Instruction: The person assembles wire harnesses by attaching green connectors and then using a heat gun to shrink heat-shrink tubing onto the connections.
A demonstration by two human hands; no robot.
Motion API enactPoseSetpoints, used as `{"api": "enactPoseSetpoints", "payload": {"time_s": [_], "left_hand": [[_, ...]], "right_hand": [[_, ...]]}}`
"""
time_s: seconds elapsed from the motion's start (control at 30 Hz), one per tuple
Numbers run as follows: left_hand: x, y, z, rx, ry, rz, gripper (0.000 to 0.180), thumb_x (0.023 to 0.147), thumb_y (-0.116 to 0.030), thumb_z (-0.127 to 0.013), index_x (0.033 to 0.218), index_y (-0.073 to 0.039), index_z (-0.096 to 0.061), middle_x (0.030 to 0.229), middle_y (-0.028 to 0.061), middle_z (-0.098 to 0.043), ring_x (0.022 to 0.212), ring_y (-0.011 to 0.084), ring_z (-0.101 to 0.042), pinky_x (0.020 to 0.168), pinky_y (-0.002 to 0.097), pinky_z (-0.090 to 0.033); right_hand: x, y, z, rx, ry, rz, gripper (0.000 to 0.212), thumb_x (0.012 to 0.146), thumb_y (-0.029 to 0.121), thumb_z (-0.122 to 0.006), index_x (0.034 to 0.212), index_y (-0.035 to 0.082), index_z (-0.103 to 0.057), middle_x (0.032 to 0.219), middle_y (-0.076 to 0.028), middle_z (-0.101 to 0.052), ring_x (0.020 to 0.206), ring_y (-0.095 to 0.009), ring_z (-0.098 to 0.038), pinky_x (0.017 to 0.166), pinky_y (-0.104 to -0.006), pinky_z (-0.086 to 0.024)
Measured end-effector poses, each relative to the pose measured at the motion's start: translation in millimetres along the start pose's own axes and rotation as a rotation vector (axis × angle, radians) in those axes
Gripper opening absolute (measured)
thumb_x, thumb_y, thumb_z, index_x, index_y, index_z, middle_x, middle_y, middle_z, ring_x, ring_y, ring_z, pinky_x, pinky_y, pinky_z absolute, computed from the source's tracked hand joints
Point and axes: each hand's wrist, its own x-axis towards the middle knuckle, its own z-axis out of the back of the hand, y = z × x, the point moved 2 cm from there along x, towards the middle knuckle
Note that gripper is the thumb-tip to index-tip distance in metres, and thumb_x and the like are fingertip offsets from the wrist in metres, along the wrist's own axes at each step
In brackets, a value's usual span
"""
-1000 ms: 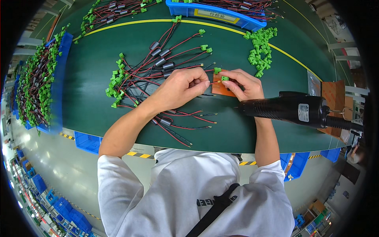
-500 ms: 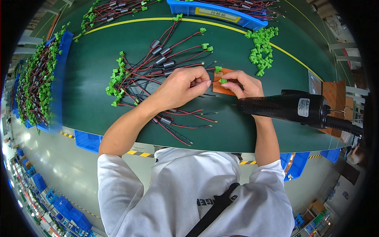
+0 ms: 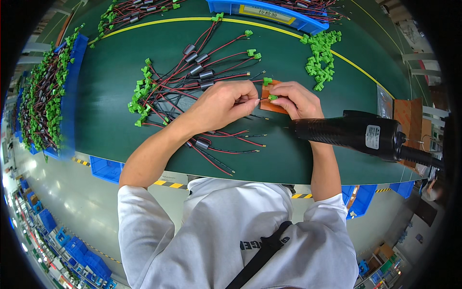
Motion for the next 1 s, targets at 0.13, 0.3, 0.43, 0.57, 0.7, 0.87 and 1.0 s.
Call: {"api": "enactPoseSetpoints", "payload": {"time_s": [0.13,0.3,0.43,0.57,0.7,0.87,1.0], "left_hand": [[-0.7,-0.8,-0.1,0.025,0.006,-0.009,0.012,0.101,-0.008,-0.072,0.102,0.002,-0.066,0.081,0.0060,-0.061,0.071,0.0136,-0.057,0.064,0.0310,-0.049],[-0.8,1.3,0.9,0.005,0.003,0.001,0.013,0.101,-0.009,-0.072,0.102,0.002,-0.066,0.080,0.0054,-0.061,0.071,0.0130,-0.057,0.063,0.0305,-0.048],[-0.7,2.1,2.8,-0.071,0.004,0.052,0.014,0.103,-0.011,-0.071,0.102,0.002,-0.067,0.079,0.0038,-0.061,0.070,0.0114,-0.055,0.062,0.0299,-0.046],[-0.4,0.6,3.2,-0.069,0.017,0.046,0.015,0.103,-0.012,-0.071,0.102,0.002,-0.067,0.078,0.0035,-0.061,0.069,0.0110,-0.054,0.062,0.0299,-0.046],[0.0,0.9,2.9,-0.063,0.019,0.050,0.014,0.103,-0.012,-0.071,0.102,0.002,-0.066,0.078,0.0037,-0.061,0.069,0.0112,-0.055,0.062,0.0302,-0.046],[0.6,0.6,2.3,-0.065,0.010,0.056,0.014,0.102,-0.011,-0.071,0.102,0.002,-0.067,0.078,0.0039,-0.062,0.069,0.0116,-0.056,0.063,0.0304,-0.048],[0.3,0.9,2.7,-0.064,0.008,0.073,0.014,0.102,-0.011,-0.072,0.101,0.002,-0.067,0.078,0.0039,-0.063,0.069,0.0114,-0.056,0.063,0.0301,-0.048]], "right_hand": [[0.9,1.4,1.0,-0.041,-0.003,0.045,0.020,0.087,-0.003,-0.078,0.106,0.000,-0.072,0.107,-0.014,-0.072,0.098,-0.029,-0.072,0.082,-0.0349,-0.059],[-0.4,3.7,-0.6,0.029,-0.028,0.011,0.020,0.087,-0.003,-0.079,0.105,0.000,-0.072,0.105,-0.013,-0.072,0.094,-0.028,-0.072,0.081,-0.0346,-0.059],[-0.5,3.3,-2.4,0.022,-0.045,0.023,0.021,0.086,-0.002,-0.080,0.106,0.000,-0.072,0.105,-0.013,-0.073,0.092,-0.027,-0.072,0.079,-0.0342,-0.059],[-0.3,4.6,-2.1,0.013,-0.054,0.020,0.021,0.087,-0.002,-0.081,0.106,0.000,-0.072,0.106,-0.014,-0.073,0.093,-0.027,-0.073,0.079,-0.0343,-0.059],[0.5,5.0,-1.5,0.013,-0.051,0.018,0.023,0.086,-0.001,-0.079,0.108,0.001,-0.073,0.104,-0.014,-0.075,0.098,-0.032,-0.074,0.083,-0.0386,-0.060],[0.7,5.2,-0.7,0.014,-0.061,0.041,0.024,0.085,0.000,-0.080,0.108,0.001,-0.073,0.105,-0.014,-0.075,0.096,-0.032,-0.073,0.082,-0.0388,-0.060],[0.5,5.8,-1.0,-0.015,-0.068,0.066,0.024,0.084,-0.001,-0.080,0.107,0.001,-0.073,0.105,-0.014,-0.074,0.094,-0.032,-0.073,0.081,-0.0386,-0.060]]}}
